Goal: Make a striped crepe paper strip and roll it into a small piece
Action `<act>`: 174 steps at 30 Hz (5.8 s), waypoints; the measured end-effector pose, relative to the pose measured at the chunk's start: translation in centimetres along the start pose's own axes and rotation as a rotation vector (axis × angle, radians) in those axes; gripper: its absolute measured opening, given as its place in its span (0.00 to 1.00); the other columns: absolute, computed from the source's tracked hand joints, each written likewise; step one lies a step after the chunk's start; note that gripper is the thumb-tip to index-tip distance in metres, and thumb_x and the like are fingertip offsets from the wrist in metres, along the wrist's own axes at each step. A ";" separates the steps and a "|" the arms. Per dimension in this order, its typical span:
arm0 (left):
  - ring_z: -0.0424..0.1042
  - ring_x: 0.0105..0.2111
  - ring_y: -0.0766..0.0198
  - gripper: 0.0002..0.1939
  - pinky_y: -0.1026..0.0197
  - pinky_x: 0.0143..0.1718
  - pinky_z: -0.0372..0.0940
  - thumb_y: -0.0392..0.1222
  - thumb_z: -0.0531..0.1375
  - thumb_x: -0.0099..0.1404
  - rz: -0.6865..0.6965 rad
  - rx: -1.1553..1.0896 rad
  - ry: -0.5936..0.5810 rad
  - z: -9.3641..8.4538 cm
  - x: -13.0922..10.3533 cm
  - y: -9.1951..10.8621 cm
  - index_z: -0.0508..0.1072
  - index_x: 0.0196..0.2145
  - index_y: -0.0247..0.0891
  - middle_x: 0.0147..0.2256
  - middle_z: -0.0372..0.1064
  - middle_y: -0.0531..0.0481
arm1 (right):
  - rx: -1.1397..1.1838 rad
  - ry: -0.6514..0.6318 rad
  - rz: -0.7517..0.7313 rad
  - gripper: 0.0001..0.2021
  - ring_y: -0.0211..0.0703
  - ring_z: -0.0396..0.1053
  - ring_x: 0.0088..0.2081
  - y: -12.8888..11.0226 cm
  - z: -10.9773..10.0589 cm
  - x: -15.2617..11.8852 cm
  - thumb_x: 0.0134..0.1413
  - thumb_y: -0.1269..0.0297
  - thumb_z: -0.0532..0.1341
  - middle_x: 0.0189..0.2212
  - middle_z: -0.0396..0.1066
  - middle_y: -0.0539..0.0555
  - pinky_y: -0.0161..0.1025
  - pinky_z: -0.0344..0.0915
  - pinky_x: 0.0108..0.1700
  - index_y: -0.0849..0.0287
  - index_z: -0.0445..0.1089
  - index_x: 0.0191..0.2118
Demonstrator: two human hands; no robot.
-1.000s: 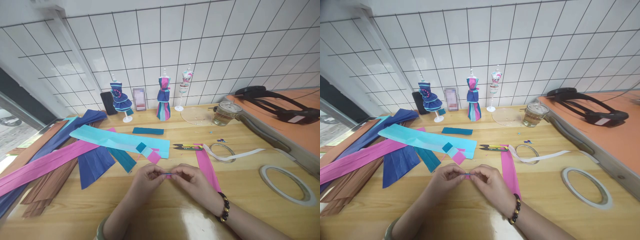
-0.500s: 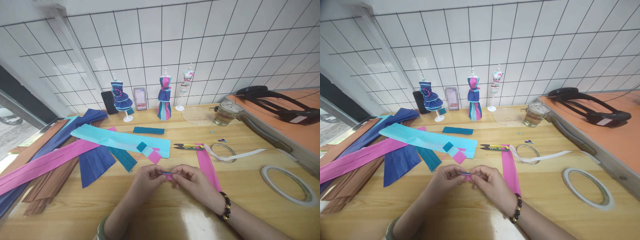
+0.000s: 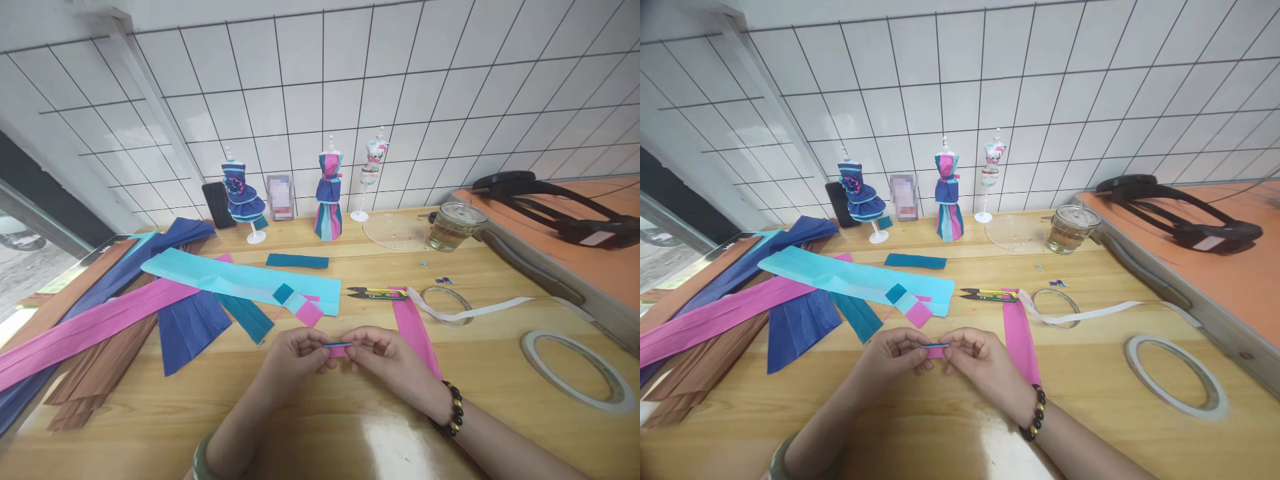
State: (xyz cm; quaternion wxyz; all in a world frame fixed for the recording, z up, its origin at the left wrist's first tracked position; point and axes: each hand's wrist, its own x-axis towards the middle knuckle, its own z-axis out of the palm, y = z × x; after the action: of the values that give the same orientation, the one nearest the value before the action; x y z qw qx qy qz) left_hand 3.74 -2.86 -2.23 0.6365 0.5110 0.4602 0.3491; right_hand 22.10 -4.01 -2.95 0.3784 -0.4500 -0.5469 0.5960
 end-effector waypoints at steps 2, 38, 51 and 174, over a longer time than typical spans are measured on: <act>0.71 0.20 0.66 0.13 0.63 0.25 0.65 0.45 0.65 0.48 0.003 -0.008 -0.003 0.0 0.0 0.0 0.72 0.28 0.33 0.21 0.75 0.49 | 0.017 -0.001 0.010 0.15 0.37 0.68 0.26 -0.1 0.0 0.0 0.48 0.54 0.61 0.23 0.71 0.51 0.37 0.63 0.33 0.61 0.71 0.35; 0.63 0.17 0.73 0.08 0.70 0.20 0.57 0.38 0.68 0.45 0.012 0.033 0.032 0.3 -0.1 0.2 0.73 0.25 0.35 0.16 0.69 0.57 | 0.052 -0.027 0.045 0.12 0.38 0.70 0.29 0.3 -0.1 -0.1 0.44 0.58 0.65 0.28 0.75 0.53 0.36 0.66 0.34 0.59 0.74 0.35; 0.69 0.22 0.69 0.08 0.67 0.26 0.63 0.38 0.66 0.47 0.062 0.005 0.021 0.3 0.0 -0.8 0.75 0.27 0.35 0.22 0.74 0.52 | -0.184 0.018 -0.106 0.09 0.44 0.70 0.34 0.4 0.1 -0.3 0.49 0.62 0.61 0.32 0.73 0.56 0.40 0.66 0.37 0.58 0.75 0.35; 0.64 0.31 0.60 0.07 0.56 0.33 0.58 0.28 0.53 0.55 0.687 0.976 0.050 1.0 -0.9 -0.8 0.67 0.30 0.37 0.28 0.66 0.49 | -0.568 -0.110 -0.405 0.14 0.41 0.63 0.44 -0.9 -0.3 -1.0 0.53 0.73 0.56 0.41 0.65 0.54 0.39 0.62 0.45 0.55 0.64 0.45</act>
State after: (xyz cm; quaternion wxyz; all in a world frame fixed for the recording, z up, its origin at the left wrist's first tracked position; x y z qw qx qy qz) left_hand 4.37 -4.17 -2.78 0.1678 0.8557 0.3905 0.2951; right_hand 22.67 -4.81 -1.96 0.3187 -0.3867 -0.7886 0.3564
